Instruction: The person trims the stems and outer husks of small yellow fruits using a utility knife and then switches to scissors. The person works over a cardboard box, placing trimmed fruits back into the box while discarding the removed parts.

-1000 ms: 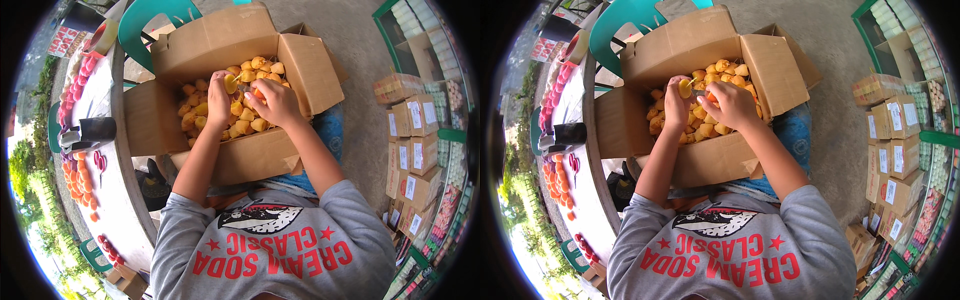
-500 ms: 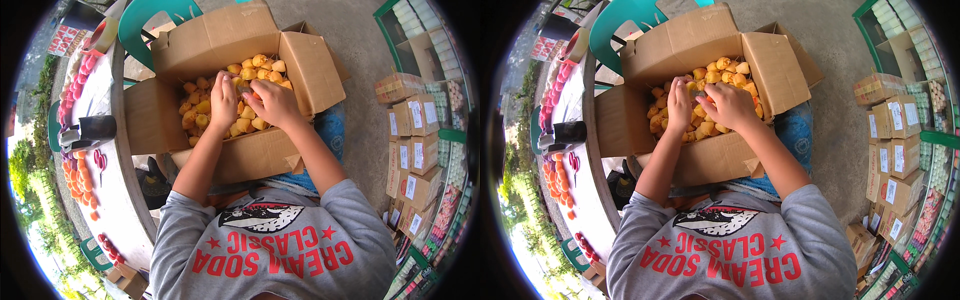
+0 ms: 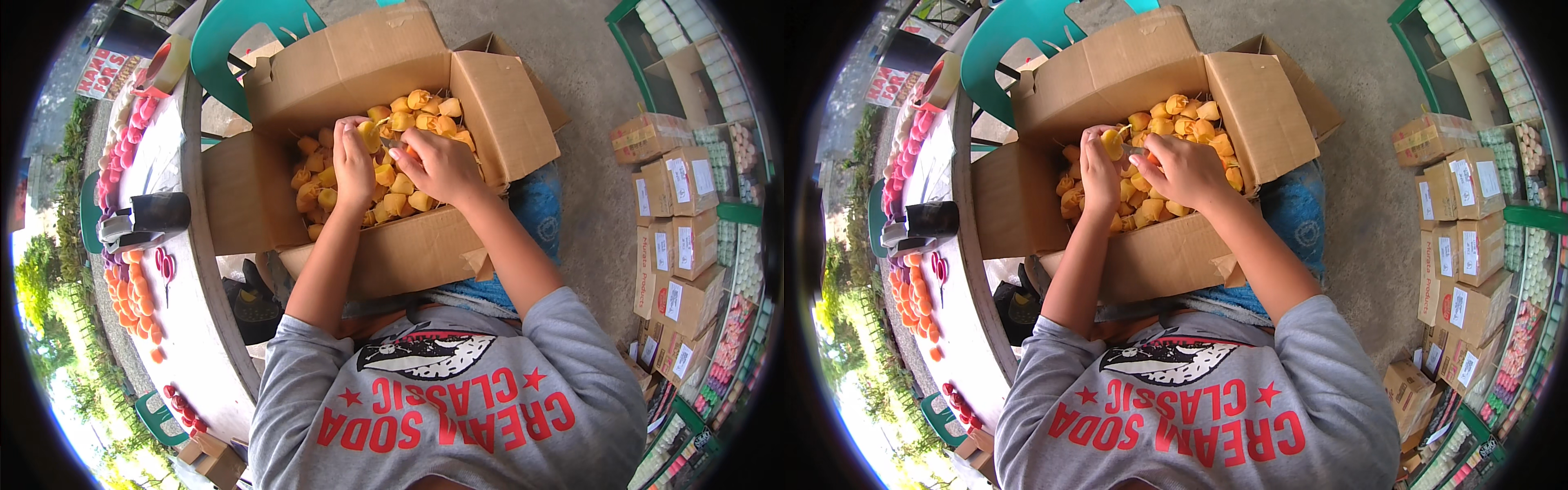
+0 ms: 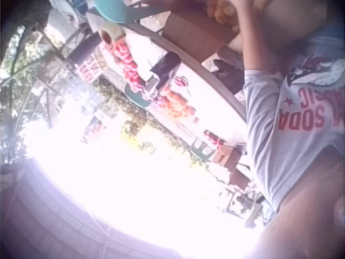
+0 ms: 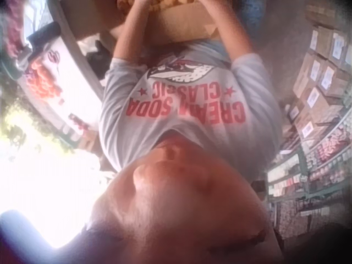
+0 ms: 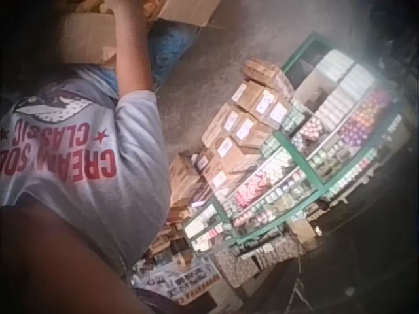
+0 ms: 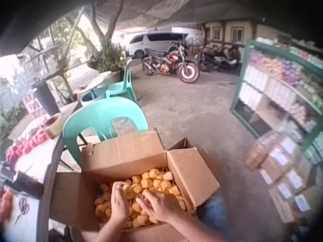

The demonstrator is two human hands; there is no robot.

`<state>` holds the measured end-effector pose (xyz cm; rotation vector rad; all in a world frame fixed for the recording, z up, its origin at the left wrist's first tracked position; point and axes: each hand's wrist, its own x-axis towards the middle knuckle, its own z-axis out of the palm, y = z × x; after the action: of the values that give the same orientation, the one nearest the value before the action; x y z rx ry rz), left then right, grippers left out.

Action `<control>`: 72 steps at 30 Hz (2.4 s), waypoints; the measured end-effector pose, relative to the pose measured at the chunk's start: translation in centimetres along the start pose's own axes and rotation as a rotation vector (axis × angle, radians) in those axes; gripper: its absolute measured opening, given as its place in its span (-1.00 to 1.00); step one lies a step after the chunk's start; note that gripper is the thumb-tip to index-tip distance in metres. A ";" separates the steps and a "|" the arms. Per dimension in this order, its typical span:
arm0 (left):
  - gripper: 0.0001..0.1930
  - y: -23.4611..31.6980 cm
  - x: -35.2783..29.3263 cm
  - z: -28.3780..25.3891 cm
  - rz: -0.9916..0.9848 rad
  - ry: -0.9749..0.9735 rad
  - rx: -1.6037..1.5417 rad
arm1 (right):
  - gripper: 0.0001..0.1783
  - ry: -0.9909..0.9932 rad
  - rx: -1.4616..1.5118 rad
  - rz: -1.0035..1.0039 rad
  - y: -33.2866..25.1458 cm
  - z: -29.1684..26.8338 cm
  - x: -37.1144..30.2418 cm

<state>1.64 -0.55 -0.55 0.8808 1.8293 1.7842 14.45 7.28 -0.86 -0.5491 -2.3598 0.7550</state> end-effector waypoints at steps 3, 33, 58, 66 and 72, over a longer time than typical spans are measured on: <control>-0.69 0.5 -0.7 0.6 -0.099 -0.009 -0.076 | -0.69 -0.017 0.039 0.018 0.2 0.0 0.1; -0.71 -0.6 1.9 -8.2 0.106 0.006 0.965 | -0.53 0.390 0.335 0.416 3.9 -0.5 0.6; -0.64 -1.7 1.5 0.8 -0.239 -0.689 -0.001 | -0.56 0.301 0.774 0.488 4.3 -1.0 0.1; -0.68 -0.2 0.2 -0.4 -0.413 -0.158 -0.425 | -0.62 -0.040 0.110 -0.002 0.6 -0.7 -0.3; -0.63 0.1 -0.4 0.2 -0.173 -0.051 -0.153 | -0.65 -0.004 0.045 -0.058 0.4 -0.4 -0.3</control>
<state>2.02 -0.71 -0.52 0.6816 1.6582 1.7495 15.04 7.56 -1.00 -0.4587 -2.3462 0.7821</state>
